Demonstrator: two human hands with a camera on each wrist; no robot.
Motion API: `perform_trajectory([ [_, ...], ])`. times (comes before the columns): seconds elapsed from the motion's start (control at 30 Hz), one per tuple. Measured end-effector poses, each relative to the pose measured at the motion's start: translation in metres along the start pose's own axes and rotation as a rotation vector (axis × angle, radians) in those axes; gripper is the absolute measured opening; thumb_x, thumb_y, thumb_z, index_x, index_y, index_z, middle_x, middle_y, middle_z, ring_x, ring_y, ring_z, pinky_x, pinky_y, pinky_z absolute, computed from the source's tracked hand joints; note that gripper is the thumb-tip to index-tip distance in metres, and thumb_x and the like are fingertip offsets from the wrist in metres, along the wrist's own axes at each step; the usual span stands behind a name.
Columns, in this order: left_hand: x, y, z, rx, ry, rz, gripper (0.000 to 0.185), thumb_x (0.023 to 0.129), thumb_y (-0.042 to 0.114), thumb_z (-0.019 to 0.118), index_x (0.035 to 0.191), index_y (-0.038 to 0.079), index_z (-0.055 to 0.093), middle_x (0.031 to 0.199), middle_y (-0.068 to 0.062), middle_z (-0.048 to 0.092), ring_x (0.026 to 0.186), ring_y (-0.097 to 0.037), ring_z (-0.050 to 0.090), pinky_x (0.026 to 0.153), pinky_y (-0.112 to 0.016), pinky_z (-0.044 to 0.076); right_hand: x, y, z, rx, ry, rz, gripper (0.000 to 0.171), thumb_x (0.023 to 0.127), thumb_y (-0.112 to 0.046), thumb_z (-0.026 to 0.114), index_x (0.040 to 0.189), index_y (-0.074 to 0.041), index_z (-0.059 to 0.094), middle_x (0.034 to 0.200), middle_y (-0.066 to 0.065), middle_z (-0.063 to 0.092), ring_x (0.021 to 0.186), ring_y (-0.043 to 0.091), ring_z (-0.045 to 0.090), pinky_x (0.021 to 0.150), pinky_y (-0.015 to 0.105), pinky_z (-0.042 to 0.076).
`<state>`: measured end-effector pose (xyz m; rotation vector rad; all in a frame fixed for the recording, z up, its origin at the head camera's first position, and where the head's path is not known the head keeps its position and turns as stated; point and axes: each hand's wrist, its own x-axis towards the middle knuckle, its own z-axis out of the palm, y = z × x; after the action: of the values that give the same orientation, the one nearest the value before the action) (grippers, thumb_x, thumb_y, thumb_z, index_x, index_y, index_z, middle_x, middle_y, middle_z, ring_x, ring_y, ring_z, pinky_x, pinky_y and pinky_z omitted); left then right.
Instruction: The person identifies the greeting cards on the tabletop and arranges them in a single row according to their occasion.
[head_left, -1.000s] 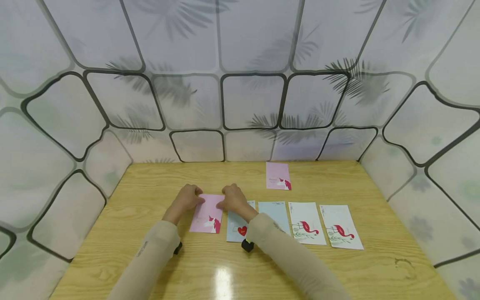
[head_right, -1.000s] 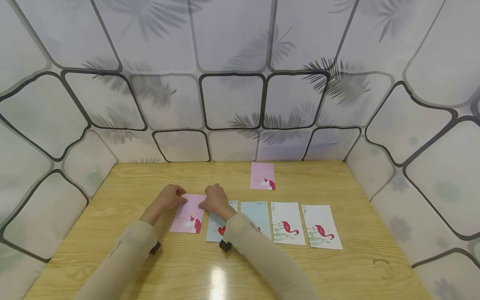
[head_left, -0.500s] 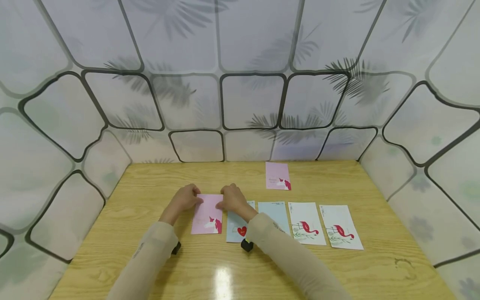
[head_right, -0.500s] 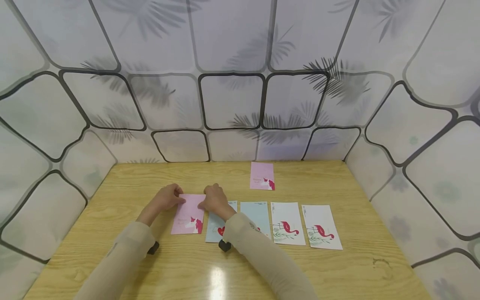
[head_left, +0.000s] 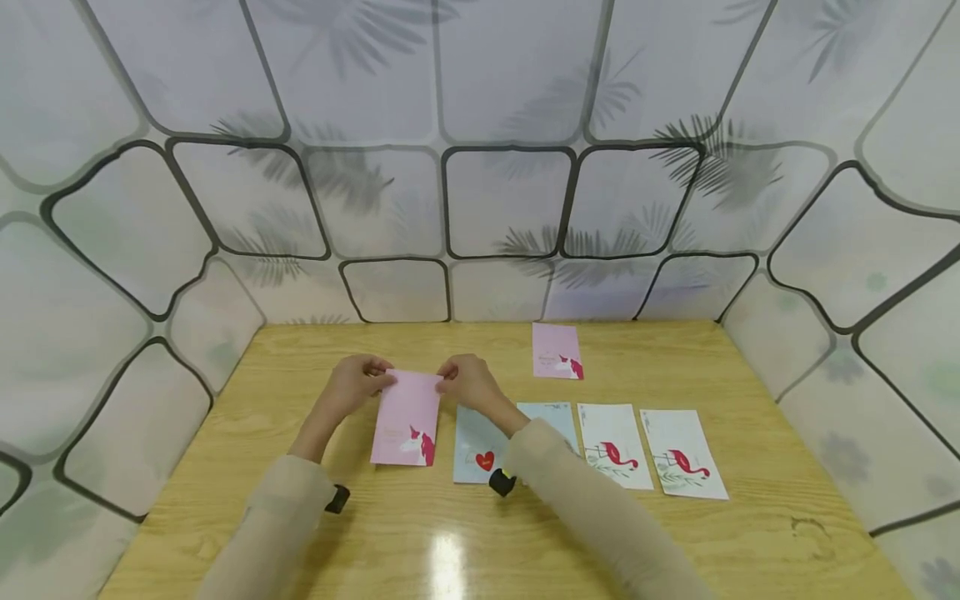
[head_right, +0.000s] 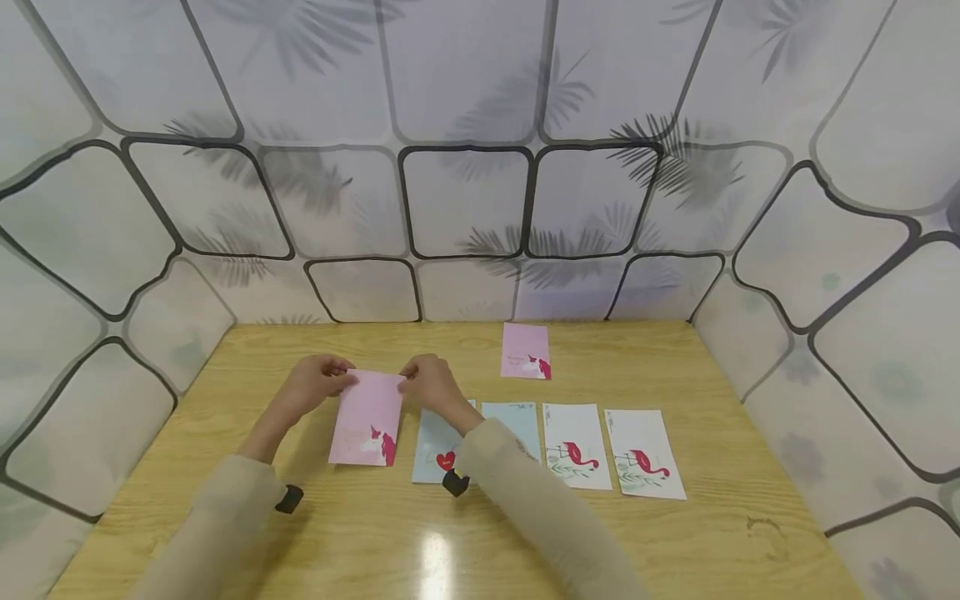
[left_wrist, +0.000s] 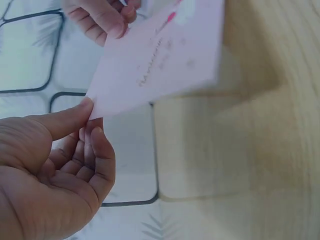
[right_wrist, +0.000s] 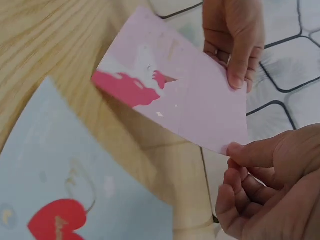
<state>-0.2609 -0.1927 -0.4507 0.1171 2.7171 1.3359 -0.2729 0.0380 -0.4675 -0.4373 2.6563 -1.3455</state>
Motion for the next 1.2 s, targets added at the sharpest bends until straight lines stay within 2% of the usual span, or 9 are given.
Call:
perform_trajectory([
  [0.17,-0.012,0.013,-0.012,-0.087,0.019,-0.021,0.025,0.101,0.015,0.07,0.117,-0.004,0.069,0.103,-0.015,0.069,0.085,-0.019,0.065,0.084,-0.046,0.058,-0.005,-0.008,-0.009,0.209,0.008,-0.002,0.01,0.095,-0.006,0.074,0.101,0.001,0.076,0.085,0.02,0.071,0.061,0.009,0.054,0.056,0.024,0.049],
  [0.3,-0.023,0.022,-0.018,-0.153,0.024,-0.028,0.026,0.101,0.014,0.069,0.118,-0.005,0.068,0.107,-0.017,0.07,0.087,-0.018,0.065,0.084,-0.04,0.059,-0.008,-0.017,-0.013,0.289,0.02,0.018,0.009,0.096,-0.009,0.074,0.099,0.0,0.076,0.093,0.029,0.07,0.061,0.01,0.054,0.065,0.038,0.059],
  [0.4,-0.028,0.026,-0.022,-0.179,0.025,-0.037,0.025,0.102,0.015,0.068,0.117,-0.005,0.068,0.107,-0.015,0.07,0.087,-0.017,0.064,0.081,-0.034,0.059,-0.012,-0.022,-0.014,0.325,0.021,0.025,0.01,0.096,-0.011,0.075,0.099,-0.002,0.077,0.096,0.028,0.07,0.062,0.011,0.055,0.069,0.042,0.06],
  [0.57,-0.035,0.027,-0.026,-0.202,0.023,-0.045,0.024,0.102,0.015,0.068,0.116,-0.005,0.068,0.099,-0.01,0.07,0.084,-0.015,0.063,0.077,-0.027,0.058,-0.017,-0.028,-0.017,0.362,0.018,0.03,0.013,0.095,-0.015,0.078,0.098,-0.003,0.077,0.087,0.013,0.072,0.06,0.011,0.054,0.064,0.033,0.058],
  [0.67,-0.04,0.027,-0.028,-0.206,0.01,-0.041,0.024,0.102,0.017,0.068,0.114,-0.004,0.068,0.096,-0.008,0.069,0.084,-0.016,0.062,0.079,-0.031,0.058,-0.021,-0.03,-0.017,0.38,0.0,0.037,0.013,0.094,-0.016,0.079,0.096,-0.003,0.077,0.082,0.004,0.07,0.059,0.011,0.053,0.067,0.036,0.059],
  [0.73,-0.043,0.027,-0.029,-0.201,0.001,-0.038,0.025,0.102,0.018,0.068,0.114,-0.004,0.069,0.095,-0.008,0.069,0.085,-0.016,0.062,0.079,-0.032,0.058,-0.023,-0.032,-0.017,0.391,-0.015,0.04,0.012,0.093,-0.015,0.079,0.095,-0.003,0.077,0.081,0.003,0.07,0.059,0.011,0.053,0.068,0.037,0.059],
  [0.83,-0.047,0.028,-0.031,-0.205,-0.009,-0.041,0.025,0.102,0.019,0.069,0.113,-0.003,0.069,0.094,-0.007,0.069,0.084,-0.016,0.063,0.079,-0.031,0.058,-0.026,-0.032,-0.017,0.402,-0.035,0.037,0.013,0.093,-0.015,0.079,0.096,-0.002,0.077,0.084,0.011,0.07,0.058,0.011,0.053,0.067,0.037,0.058],
  [1.07,-0.051,0.022,-0.029,-0.22,-0.023,-0.075,0.022,0.101,0.016,0.07,0.109,-0.004,0.07,0.092,-0.007,0.068,0.08,-0.015,0.064,0.075,-0.029,0.059,-0.027,-0.029,-0.01,0.405,-0.062,0.04,0.012,0.093,-0.012,0.078,0.097,-0.001,0.077,0.077,0.009,0.068,0.056,0.012,0.052,0.056,0.026,0.047],
  [1.2,-0.051,0.016,-0.023,-0.219,-0.033,-0.089,0.022,0.101,0.017,0.07,0.11,-0.003,0.071,0.091,-0.007,0.069,0.08,-0.014,0.065,0.078,-0.033,0.06,-0.029,-0.024,-0.008,0.392,-0.067,0.054,0.009,0.093,-0.011,0.078,0.093,-0.002,0.077,0.088,0.023,0.07,0.054,0.012,0.05,0.054,0.025,0.043],
])
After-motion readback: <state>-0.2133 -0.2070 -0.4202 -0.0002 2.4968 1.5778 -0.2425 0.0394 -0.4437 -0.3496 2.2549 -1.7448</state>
